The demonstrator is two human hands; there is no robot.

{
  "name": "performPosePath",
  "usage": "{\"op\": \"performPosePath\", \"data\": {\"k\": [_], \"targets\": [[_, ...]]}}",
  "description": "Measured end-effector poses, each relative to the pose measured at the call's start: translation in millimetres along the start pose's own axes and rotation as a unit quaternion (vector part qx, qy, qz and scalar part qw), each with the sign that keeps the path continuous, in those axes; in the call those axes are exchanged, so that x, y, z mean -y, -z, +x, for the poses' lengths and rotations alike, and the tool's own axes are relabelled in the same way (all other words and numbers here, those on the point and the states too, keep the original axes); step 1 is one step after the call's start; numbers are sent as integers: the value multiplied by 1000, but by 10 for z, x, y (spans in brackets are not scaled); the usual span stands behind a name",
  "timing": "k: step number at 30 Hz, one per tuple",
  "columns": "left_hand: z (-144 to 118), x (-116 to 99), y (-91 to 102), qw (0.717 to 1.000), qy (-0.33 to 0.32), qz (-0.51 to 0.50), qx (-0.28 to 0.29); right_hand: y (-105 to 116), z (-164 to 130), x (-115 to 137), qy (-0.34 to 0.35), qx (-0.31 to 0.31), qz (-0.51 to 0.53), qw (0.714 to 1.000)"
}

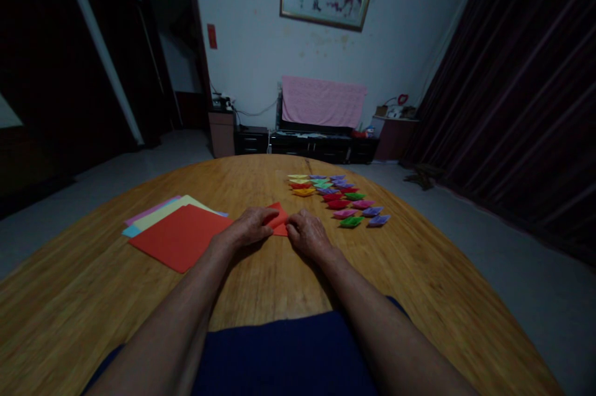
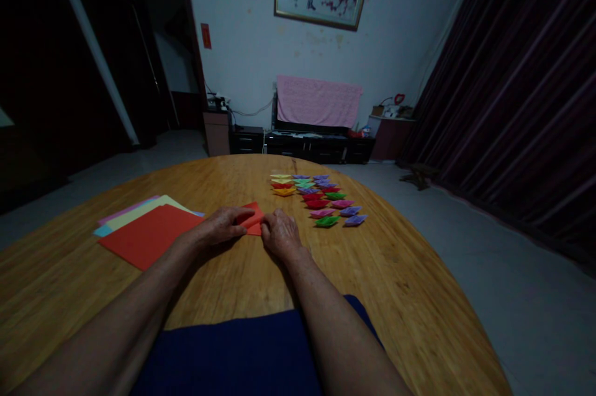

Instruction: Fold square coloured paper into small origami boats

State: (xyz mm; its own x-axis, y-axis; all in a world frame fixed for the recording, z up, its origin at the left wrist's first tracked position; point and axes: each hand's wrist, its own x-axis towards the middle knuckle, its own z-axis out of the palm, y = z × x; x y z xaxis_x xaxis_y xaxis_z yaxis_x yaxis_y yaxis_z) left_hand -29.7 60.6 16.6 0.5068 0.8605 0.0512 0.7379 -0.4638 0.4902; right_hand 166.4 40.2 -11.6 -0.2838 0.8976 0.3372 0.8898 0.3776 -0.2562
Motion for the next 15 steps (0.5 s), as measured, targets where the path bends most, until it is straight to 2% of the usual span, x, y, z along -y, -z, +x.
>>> {"op": "performPosePath", "data": {"k": [7, 15], "targets": [[-18, -36, 4, 1000, 11, -11, -2, 42, -23, 66, -19, -7, 20, 1000], [-13, -28, -11, 1000, 8, -19, -5, 79, -49, 147, -36, 13, -2, 999]]}}
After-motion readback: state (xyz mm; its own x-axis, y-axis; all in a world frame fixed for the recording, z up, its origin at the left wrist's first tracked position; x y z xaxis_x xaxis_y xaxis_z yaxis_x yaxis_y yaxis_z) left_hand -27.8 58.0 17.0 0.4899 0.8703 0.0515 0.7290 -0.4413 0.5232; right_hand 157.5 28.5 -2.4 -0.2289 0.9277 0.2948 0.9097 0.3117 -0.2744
